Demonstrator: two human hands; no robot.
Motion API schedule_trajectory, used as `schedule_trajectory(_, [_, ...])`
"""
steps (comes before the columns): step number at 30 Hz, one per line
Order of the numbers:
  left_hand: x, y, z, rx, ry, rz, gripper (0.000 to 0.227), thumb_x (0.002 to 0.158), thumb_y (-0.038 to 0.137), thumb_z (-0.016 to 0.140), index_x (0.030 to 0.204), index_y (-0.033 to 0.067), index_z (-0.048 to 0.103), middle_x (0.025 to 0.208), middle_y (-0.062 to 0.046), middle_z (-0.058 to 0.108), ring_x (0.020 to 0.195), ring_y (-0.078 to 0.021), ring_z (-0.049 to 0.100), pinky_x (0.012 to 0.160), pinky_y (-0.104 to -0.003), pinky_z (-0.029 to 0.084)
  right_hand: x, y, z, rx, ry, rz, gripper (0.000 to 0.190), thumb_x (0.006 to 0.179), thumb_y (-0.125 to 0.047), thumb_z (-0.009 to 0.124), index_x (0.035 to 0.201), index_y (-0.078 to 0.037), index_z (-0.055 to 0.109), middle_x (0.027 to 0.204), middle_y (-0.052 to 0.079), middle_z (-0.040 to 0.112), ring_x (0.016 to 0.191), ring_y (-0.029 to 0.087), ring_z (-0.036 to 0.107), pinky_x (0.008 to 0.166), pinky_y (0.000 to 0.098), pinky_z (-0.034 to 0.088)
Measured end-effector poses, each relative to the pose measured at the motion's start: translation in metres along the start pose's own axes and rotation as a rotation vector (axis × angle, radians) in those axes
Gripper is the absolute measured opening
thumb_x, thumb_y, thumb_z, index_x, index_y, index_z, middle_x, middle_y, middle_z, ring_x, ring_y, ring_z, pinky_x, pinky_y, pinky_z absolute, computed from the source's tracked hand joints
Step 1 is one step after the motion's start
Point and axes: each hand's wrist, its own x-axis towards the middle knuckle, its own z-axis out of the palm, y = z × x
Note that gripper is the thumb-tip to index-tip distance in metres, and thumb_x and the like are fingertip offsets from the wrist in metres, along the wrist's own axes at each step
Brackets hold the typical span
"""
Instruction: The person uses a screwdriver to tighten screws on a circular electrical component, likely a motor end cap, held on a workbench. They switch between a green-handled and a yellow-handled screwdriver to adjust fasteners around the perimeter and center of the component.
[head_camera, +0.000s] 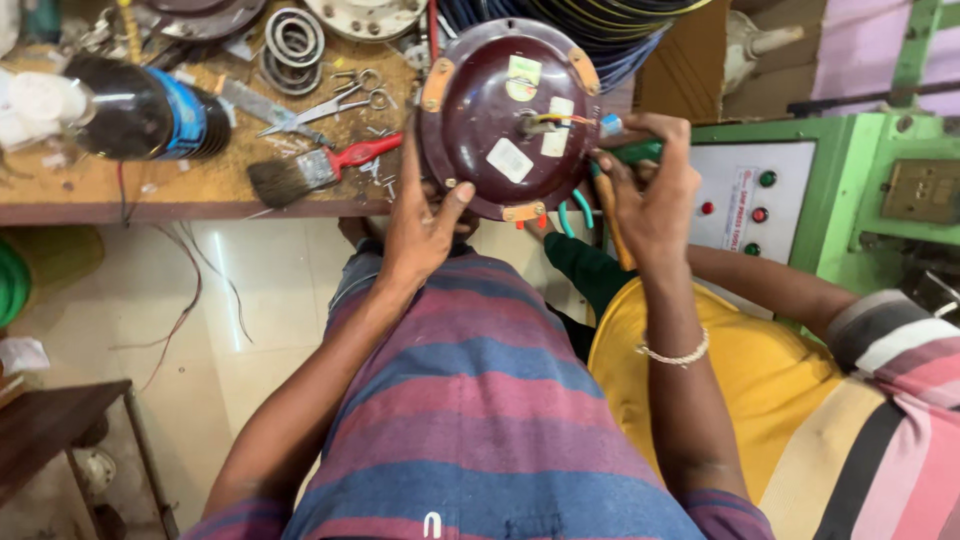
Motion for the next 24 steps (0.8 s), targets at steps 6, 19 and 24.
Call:
schedule_trajectory(6, [0.007, 0.015, -0.011, 0.045, -0.077, -0.060, 0.100, 0.095, 0.019, 0.074, 0.166, 0.0165, 0.003, 0.136, -0.019, 0.065, 0.105, -0.0195, 0.073, 0.073, -0.030, 0.064, -0.003, -0.003, 0.000, -0.013, 0.064, -0.034, 0.046, 0.098, 0.011, 0.074, 0.135, -0.001, 0.047, 0.121, 0.021, 0.067, 0.108, 0.025, 0.075, 0.090, 0.0340, 0.063])
schedule_trajectory(19, [-0.009, 0.027, -0.012, 0.652, 0.254, 0.381, 0.027, 0.084, 0.014, 0.086, 0.108, 0.0137, 0.076, 0.120, -0.010, 0.057, 0.119, -0.0299, 0.054, 0.101, -0.043, 0.045, -0.024, -0.057, 0.039, 0.347, 0.009, -0.038, 0.058, 0.101, 0.008, 0.080, 0.140, -0.002, 0.038, 0.113, 0.017, 0.073, 0.103, 0.023, 0.077, 0.089, 0.0303, 0.063])
schedule_trajectory(24, [-0.005, 0.022, -0.016, 0.550, 0.155, 0.368, 0.020, 0.091, 0.010, 0.079, 0.111, 0.0114, 0.075, 0.123, -0.012, 0.053, 0.124, -0.0293, 0.055, 0.107, -0.041, 0.045, -0.007, -0.059, 0.065, 0.256, 0.041, -0.104, 0.050, 0.094, 0.000, 0.087, 0.121, -0.001, 0.045, 0.110, 0.019, 0.071, 0.102, 0.024, 0.078, 0.082, 0.0300, 0.064])
